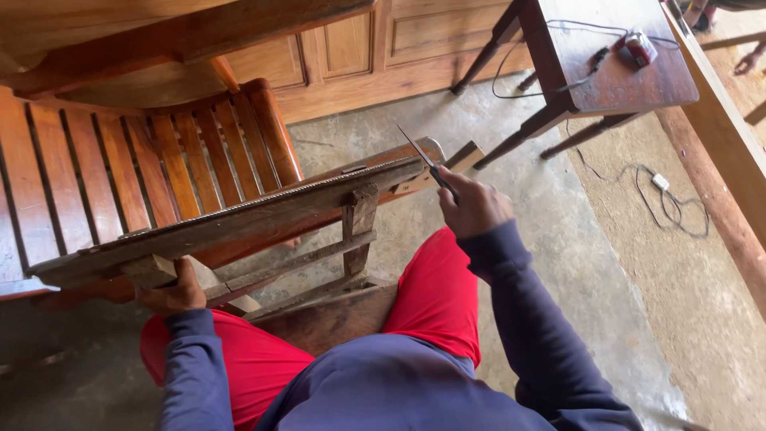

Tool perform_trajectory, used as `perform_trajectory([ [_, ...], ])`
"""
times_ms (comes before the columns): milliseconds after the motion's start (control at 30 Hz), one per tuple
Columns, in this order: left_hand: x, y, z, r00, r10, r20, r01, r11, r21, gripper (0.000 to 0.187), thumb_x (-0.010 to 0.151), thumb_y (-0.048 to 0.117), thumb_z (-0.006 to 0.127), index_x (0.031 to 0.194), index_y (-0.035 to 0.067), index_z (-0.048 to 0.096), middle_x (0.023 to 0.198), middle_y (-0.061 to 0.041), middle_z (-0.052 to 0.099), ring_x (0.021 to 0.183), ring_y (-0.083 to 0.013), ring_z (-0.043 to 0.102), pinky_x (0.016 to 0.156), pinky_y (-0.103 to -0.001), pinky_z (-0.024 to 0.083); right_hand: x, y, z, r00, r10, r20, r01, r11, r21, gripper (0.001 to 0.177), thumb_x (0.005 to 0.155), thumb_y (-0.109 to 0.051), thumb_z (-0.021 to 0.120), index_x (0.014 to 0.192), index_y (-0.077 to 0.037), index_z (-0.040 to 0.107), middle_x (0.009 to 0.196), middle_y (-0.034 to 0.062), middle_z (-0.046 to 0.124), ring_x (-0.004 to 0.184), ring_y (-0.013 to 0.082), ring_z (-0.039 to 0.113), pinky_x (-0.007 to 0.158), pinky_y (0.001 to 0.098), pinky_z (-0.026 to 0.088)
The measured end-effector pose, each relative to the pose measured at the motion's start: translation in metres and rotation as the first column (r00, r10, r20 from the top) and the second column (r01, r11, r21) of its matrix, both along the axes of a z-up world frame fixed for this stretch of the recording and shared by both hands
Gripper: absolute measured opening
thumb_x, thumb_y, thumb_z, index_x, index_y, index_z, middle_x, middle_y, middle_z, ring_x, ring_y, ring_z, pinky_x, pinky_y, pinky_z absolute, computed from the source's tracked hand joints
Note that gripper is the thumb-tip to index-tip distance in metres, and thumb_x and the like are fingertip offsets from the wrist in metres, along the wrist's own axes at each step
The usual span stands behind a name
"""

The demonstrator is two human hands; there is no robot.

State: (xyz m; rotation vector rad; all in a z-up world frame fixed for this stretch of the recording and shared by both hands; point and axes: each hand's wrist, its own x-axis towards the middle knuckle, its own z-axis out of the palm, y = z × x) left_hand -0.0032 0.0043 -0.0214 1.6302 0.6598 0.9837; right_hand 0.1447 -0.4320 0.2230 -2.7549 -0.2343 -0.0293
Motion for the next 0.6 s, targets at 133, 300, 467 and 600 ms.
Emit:
perform_trajectory([
  [133, 0.004, 0.006, -0.006, 0.999, -0.007, 0.039, 0.004, 0.997, 0.071, 0.053, 0.096, 0.016, 0.082, 0.138, -0.007, 0.059, 0.134, -0.017, 0.067, 0.12, -0.0246, 0.066, 0.104, -0.036, 0.054, 0.03, 0.009, -0.02, 0.994, 0.048, 0.102, -0.044, 0.998, -0.042, 0.039, 0.094, -0.03, 0.067, 0.132, -0.023, 0.072, 0.087, 0.0153, 0.075, 0.077, 0.0321, 0.074, 0.072, 0.0432, 0.058],
  [300, 0.004, 0.0, 0.004, 0.997, -0.041, 0.057, 0.039, 0.998, 0.039, 0.051, 0.095, 0.016, 0.082, 0.136, -0.007, 0.061, 0.131, -0.016, 0.068, 0.117, -0.023, 0.066, 0.103, -0.035, 0.053, 0.01, 0.01, 0.013, 0.998, -0.053, 0.039, 0.05, 0.996, 0.079, 0.038, 0.092, -0.032, 0.068, 0.129, -0.027, 0.072, 0.086, 0.0124, 0.077, 0.077, 0.0282, 0.075, 0.07, 0.0413, 0.057],
  [467, 0.006, -0.002, 0.011, 0.998, -0.038, 0.041, 0.037, 0.998, 0.045, 0.051, 0.095, 0.017, 0.082, 0.134, -0.007, 0.061, 0.129, -0.015, 0.068, 0.115, -0.0235, 0.066, 0.103, -0.035, 0.053, -0.008, -0.003, 0.016, 0.986, -0.161, -0.053, 0.164, 0.985, 0.059, 0.04, 0.092, -0.033, 0.069, 0.133, -0.03, 0.07, 0.079, 0.0137, 0.075, 0.069, 0.0269, 0.075, 0.067, 0.0403, 0.058],
  [600, 0.005, -0.001, 0.012, 0.998, -0.044, 0.039, 0.04, 0.994, 0.1, 0.049, 0.096, 0.015, 0.081, 0.135, -0.008, 0.06, 0.131, -0.017, 0.068, 0.117, -0.0252, 0.065, 0.105, -0.036, 0.052, -0.015, -0.009, 0.007, 0.997, -0.062, 0.041, 0.058, 0.995, 0.086, 0.039, 0.091, -0.031, 0.072, 0.13, -0.027, 0.072, 0.081, 0.0125, 0.077, 0.071, 0.0257, 0.075, 0.065, 0.0396, 0.057],
])
